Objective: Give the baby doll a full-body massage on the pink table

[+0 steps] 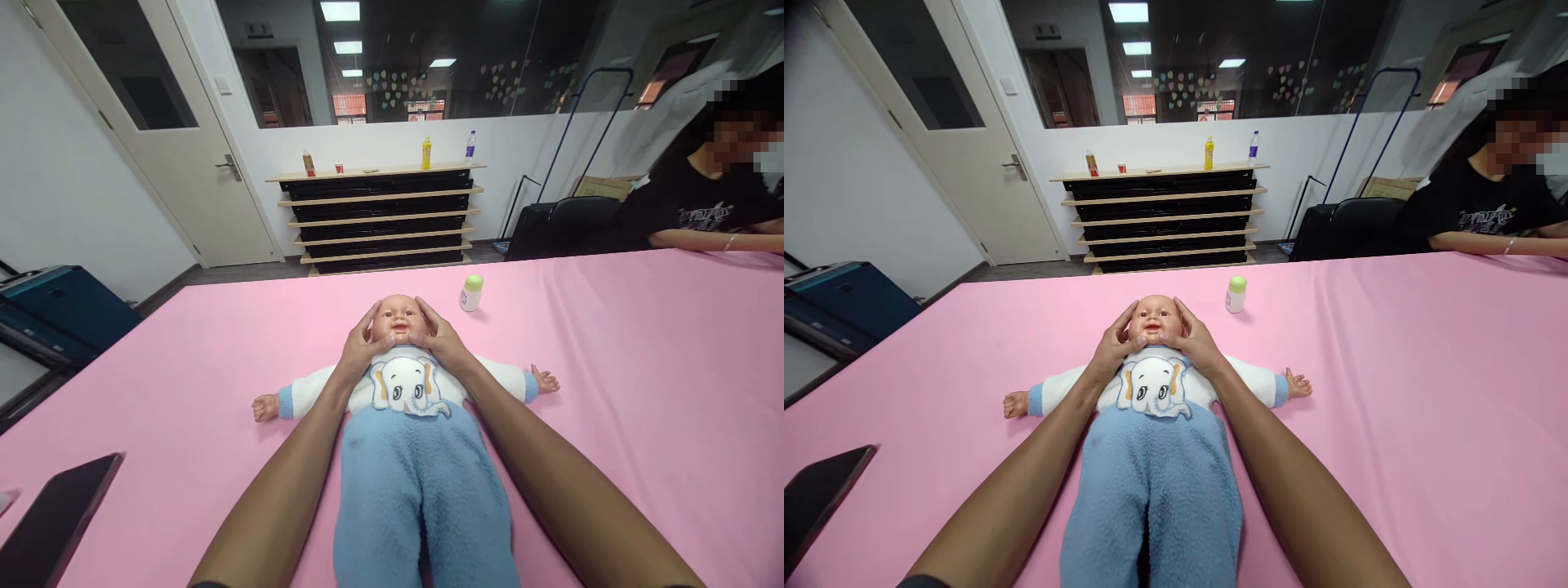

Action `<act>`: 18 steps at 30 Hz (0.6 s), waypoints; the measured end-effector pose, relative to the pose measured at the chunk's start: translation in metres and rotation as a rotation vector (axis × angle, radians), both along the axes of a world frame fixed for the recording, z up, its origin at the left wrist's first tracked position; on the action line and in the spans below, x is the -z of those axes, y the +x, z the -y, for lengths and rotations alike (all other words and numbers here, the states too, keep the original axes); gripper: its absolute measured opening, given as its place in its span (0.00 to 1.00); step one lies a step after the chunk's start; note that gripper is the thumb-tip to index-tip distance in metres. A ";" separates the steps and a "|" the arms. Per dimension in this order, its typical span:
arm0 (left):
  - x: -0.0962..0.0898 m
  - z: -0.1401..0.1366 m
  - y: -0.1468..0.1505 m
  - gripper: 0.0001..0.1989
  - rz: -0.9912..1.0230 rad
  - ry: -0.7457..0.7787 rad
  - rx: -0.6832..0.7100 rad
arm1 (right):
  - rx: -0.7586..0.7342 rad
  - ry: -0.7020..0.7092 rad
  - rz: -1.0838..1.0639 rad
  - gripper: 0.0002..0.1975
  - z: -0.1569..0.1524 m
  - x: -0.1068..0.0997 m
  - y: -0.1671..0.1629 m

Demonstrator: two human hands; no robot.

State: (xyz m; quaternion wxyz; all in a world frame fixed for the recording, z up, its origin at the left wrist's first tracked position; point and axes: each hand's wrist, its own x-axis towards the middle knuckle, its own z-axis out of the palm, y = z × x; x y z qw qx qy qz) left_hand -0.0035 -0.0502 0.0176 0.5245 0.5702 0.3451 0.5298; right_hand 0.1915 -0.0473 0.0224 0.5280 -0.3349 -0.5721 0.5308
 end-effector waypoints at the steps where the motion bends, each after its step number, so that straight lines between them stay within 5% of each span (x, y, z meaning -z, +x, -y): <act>1: 0.000 -0.001 0.000 0.46 0.026 -0.005 0.013 | -0.031 -0.029 -0.059 0.48 -0.001 0.000 0.000; 6: 0.002 -0.005 0.001 0.41 0.124 -0.060 0.042 | -0.107 -0.146 -0.251 0.39 -0.004 0.002 0.001; 11: 0.006 -0.008 0.003 0.34 0.194 -0.091 0.010 | -0.045 -0.161 -0.190 0.37 -0.005 0.005 -0.002; 18: 0.004 -0.003 0.000 0.52 -0.054 0.045 -0.005 | 0.102 0.076 0.170 0.55 0.004 0.000 -0.002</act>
